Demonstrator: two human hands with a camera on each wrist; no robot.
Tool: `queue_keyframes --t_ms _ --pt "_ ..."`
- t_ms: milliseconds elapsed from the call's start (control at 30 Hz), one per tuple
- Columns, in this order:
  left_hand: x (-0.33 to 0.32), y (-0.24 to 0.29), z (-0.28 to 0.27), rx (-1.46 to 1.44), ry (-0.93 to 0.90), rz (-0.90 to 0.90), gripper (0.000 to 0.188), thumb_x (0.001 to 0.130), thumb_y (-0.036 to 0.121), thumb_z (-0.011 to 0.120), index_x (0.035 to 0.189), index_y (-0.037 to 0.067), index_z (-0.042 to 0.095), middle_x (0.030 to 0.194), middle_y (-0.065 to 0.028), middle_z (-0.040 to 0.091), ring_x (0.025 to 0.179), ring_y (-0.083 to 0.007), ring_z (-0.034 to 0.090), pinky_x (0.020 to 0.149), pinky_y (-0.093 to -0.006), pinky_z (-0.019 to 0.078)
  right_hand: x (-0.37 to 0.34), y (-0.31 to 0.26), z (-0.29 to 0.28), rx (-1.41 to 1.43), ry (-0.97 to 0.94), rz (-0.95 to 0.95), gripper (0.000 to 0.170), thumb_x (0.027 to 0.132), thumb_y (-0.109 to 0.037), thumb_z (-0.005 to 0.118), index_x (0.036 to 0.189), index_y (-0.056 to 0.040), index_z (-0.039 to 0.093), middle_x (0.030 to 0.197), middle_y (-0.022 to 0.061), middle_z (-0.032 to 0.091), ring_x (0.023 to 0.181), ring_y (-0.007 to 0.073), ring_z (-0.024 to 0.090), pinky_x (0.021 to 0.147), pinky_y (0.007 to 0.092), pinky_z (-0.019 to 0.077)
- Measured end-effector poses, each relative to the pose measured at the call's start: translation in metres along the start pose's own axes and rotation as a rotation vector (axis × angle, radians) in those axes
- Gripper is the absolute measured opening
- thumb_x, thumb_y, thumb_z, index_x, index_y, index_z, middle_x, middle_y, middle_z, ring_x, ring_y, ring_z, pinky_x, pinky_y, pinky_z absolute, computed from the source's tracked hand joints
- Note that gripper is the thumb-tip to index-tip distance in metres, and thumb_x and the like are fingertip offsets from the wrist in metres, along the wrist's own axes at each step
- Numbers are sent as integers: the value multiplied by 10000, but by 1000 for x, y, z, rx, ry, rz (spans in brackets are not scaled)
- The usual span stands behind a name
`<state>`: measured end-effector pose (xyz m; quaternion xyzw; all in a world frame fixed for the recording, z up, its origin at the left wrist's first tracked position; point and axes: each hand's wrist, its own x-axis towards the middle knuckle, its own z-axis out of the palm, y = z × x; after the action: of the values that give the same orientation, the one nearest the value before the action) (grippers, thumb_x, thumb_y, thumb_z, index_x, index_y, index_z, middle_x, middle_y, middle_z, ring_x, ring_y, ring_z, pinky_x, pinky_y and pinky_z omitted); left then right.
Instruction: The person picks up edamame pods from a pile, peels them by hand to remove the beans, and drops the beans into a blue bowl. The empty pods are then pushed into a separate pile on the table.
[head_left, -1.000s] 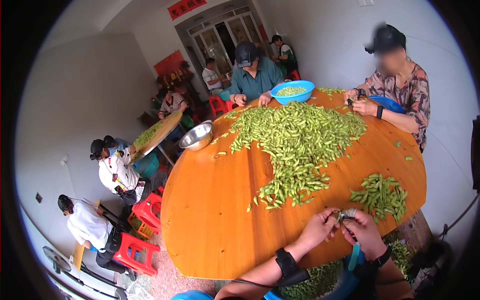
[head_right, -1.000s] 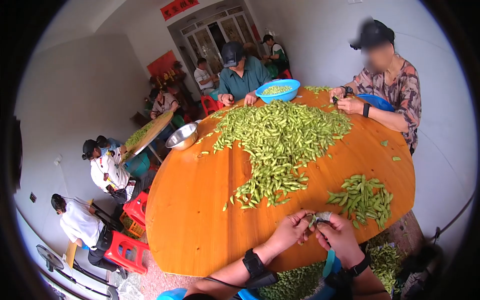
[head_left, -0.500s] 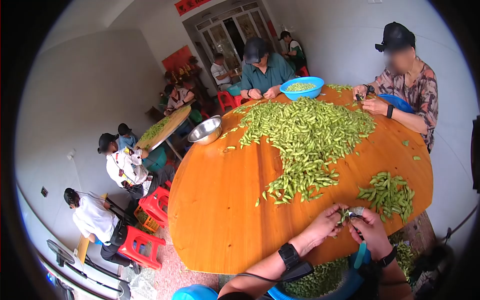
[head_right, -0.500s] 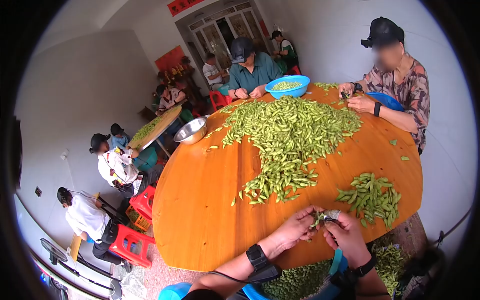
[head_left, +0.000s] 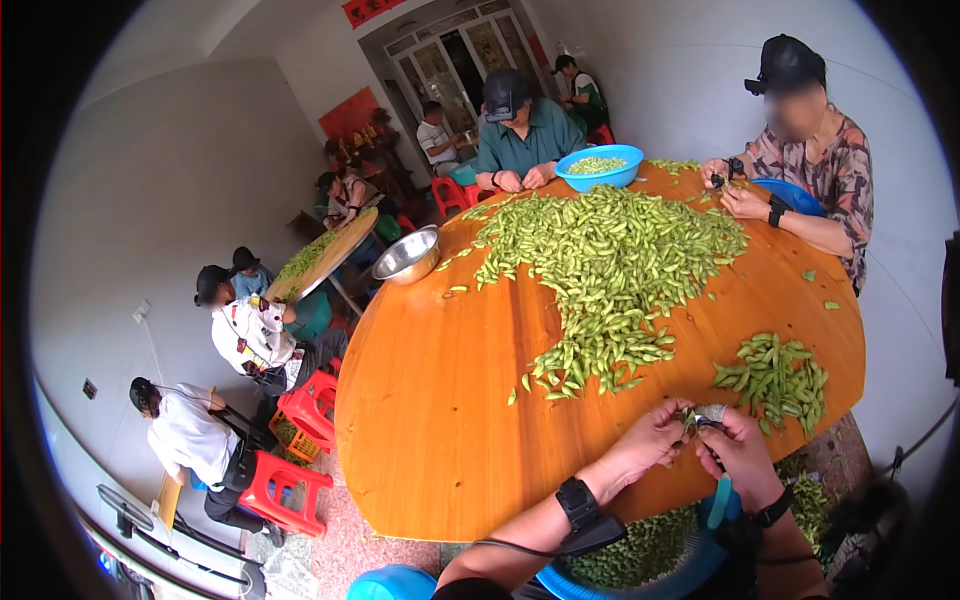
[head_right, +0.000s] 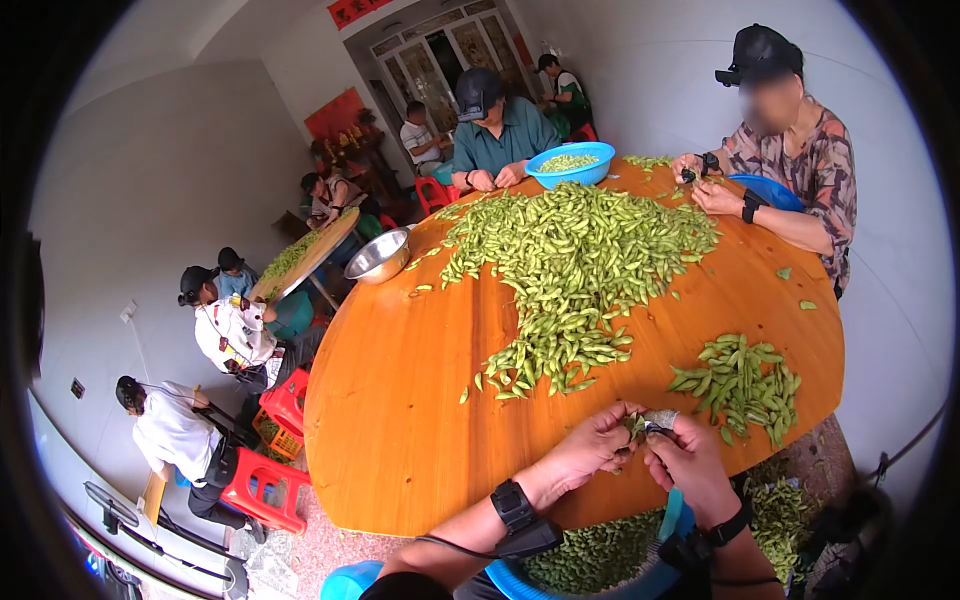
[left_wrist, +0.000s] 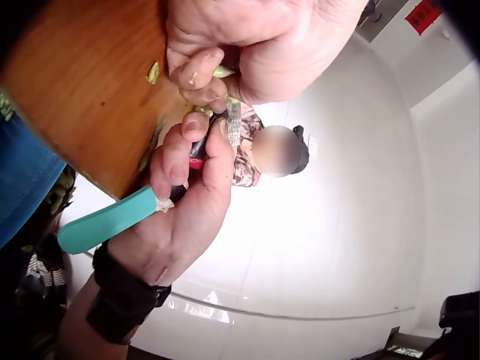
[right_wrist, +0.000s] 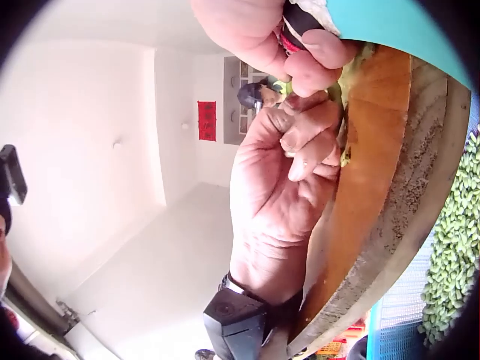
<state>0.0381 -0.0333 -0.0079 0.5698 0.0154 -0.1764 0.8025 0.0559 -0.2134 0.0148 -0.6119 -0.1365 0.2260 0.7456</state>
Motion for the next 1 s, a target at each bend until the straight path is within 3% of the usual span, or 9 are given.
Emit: queue_keyframes --t_ms 267,333,433,533,567,633,733,833,1000 --pt "-21 14 -6 96 -26 -5 321 922 32 439 1226 58 539 858 30 506 666 -38 438 560 -168 351 6 -4 -20 117 106 24 116 925 -94 546 1008 -45 610 645 31 556 415 81 436 365 225 307" --pt "-36 25 17 446 52 88 304 915 18 433 1175 48 588 857 12 526 713 -61 475 635 -188 391 6 -17 -35 102 196 -37 106 922 -114 559 985 -55 620 647 15 561 433 69 452 371 216 317" --pt "-71 29 41 809 22 152 299 894 -19 429 1129 34 606 849 -27 563 802 -127 538 746 -266 449 15 -32 -73 53 359 -42 95 913 -141 560 906 -62 611 643 3 567 451 59 464 388 211 331" --pt "-101 13 48 1050 -15 235 267 886 -27 472 1104 32 614 950 -103 647 922 -224 623 812 -332 489 22 -17 -112 65 317 -84 93 913 -110 536 877 -32 571 651 19 567 448 78 476 384 227 337" --pt "-107 14 52 1150 -1 273 217 850 12 550 1055 27 617 1056 -170 650 971 -379 611 837 -414 496 20 -18 -114 76 326 -92 93 913 -110 536 877 -32 571 651 19 567 448 78 476 384 227 337" --pt "-105 29 61 1210 29 334 213 842 14 563 1046 31 623 1069 -164 646 988 -371 603 849 -417 491 11 -22 -103 -14 229 -8 84 915 -79 518 875 -13 553 651 32 565 432 83 469 373 236 337" --pt "-68 50 46 1306 179 384 253 827 13 587 1070 58 644 1099 -151 639 1032 -345 587 894 -394 475 17 -12 -101 -87 234 -22 96 928 -72 498 907 -2 560 651 38 562 428 78 470 365 238 347" --pt "1 62 13 1477 528 530 324 809 42 612 1133 40 624 1113 -172 612 1034 -384 560 915 -420 461 13 -15 -100 -99 239 -23 111 941 -84 490 951 -12 575 661 33 562 438 80 484 375 244 368" --pt "55 51 -32 1679 618 596 331 790 61 655 1118 36 626 1072 -193 587 1014 -407 551 894 -443 466 9 -19 -96 -159 258 -31 128 947 -91 487 991 1 565 693 43 563 455 83 496 381 246 382"
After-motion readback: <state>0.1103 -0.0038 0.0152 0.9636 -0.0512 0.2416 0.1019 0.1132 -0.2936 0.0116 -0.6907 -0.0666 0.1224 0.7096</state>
